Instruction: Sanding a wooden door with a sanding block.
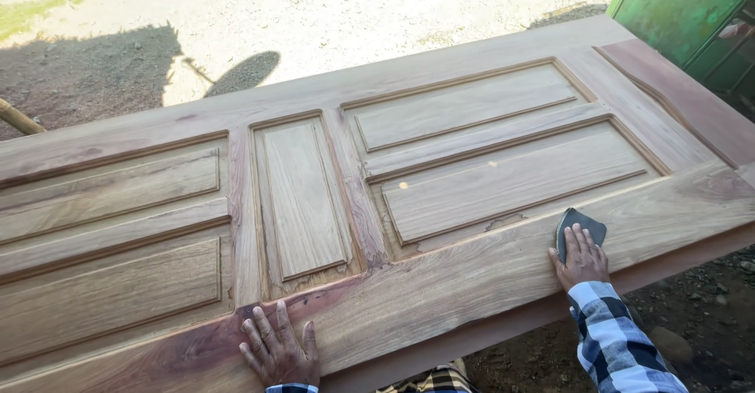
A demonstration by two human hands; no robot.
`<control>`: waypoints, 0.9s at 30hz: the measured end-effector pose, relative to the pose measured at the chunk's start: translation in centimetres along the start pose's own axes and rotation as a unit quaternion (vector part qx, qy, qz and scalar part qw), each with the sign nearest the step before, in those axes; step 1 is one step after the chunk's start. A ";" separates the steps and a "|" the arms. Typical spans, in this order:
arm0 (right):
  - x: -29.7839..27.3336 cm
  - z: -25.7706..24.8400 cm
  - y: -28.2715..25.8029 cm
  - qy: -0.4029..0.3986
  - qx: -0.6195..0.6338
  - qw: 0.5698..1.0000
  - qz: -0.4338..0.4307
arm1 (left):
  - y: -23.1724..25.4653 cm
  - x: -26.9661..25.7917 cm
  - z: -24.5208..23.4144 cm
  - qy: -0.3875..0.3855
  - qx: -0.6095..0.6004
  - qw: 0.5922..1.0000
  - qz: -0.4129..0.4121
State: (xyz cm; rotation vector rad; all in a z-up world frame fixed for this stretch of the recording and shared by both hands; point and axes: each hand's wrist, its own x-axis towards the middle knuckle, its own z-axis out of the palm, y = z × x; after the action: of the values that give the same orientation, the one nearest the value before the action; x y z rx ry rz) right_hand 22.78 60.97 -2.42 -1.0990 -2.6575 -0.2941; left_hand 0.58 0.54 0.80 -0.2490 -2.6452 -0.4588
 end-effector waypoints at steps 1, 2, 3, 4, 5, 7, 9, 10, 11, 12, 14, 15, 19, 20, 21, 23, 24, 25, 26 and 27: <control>0.3 -0.5 -0.1 -0.035 -0.023 0.999 0.008 | 0.0 -0.1 0.1 -0.002 0.004 1.000 -0.008; 0.4 -1.2 -0.1 -0.032 -0.022 0.999 0.005 | 0.0 -0.1 0.3 0.001 0.004 1.000 -0.010; 0.7 -1.9 -0.1 -0.058 -0.011 0.998 0.008 | -0.1 -0.2 0.4 0.010 0.005 1.000 -0.014; 1.0 -2.6 -0.1 -0.085 0.000 0.996 0.011 | 0.0 -0.2 0.6 0.018 0.006 1.000 -0.018; 1.1 -3.0 -0.3 -0.083 0.002 0.997 0.007 | -0.1 -0.3 0.8 0.021 0.008 1.000 -0.021; 1.6 -3.7 -0.3 -0.132 -0.005 0.991 0.027 | 0.1 -0.5 1.2 0.070 -0.018 0.997 -0.031; 1.6 -3.5 -0.1 -0.126 -0.011 0.992 0.019 | -0.6 -0.4 1.8 0.087 -0.015 0.996 -0.027; 1.8 -3.4 0.3 -0.122 -0.017 0.992 0.014 | -0.8 -0.4 2.1 0.101 -0.013 0.995 -0.019; 2.0 -3.0 -0.4 -0.121 -0.018 0.992 0.010 | -1.2 -0.6 2.5 0.103 -0.012 0.994 -0.023; 2.3 -2.5 -0.9 -0.103 -0.080 0.991 -0.020 | -1.5 -0.9 3.0 0.106 -0.001 0.994 -0.031; 1.9 -3.1 -2.9 -0.095 -0.146 0.984 -0.038 | -1.2 -1.5 4.3 0.099 0.005 0.995 -0.029; 1.1 -4.3 -4.3 -0.080 -0.103 0.988 -0.078 | -0.8 -2.3 4.9 0.089 0.003 0.996 -0.031; -0.1 -7.1 -9.0 -0.043 0.152 0.943 -0.293 | 5.3 -4.5 8.3 0.080 -0.083 0.993 0.008; -0.4 -7.7 -8.5 -0.052 0.149 0.946 -0.282 | 7.5 -5.1 9.1 0.068 -0.088 0.994 0.016; 0.1 -8.1 -8.2 -0.071 0.174 0.926 -0.328 | 9.8 -5.5 10.0 0.065 -0.095 0.993 0.011; 1.4 -8.8 -6.9 -0.092 0.200 0.903 -0.369 | 13.6 -6.2 11.5 0.059 -0.103 0.993 0.008; 2.1 -9.0 -5.9 -0.078 0.180 0.895 -0.399 | 15.2 -6.5 12.2 0.031 -0.093 0.995 0.011; 2.2 -9.3 -4.8 -0.069 0.163 0.885 -0.430 | 16.4 -7.5 12.2 0.000 -0.079 0.997 0.012; 2.4 -8.9 -4.1 -0.077 0.166 0.886 -0.427 | 17.6 -7.8 11.9 -0.009 -0.076 0.997 0.014; 2.8 -8.5 -3.5 -0.091 0.182 0.872 -0.445 | 18.9 -7.9 11.9 -0.005 -0.090 0.996 0.001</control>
State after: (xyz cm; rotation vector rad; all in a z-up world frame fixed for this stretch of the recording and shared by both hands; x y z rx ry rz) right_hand 19.66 58.07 6.21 0.2747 -3.0254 0.1721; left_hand 7.50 21.53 -7.60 -0.3092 -2.6150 -0.6985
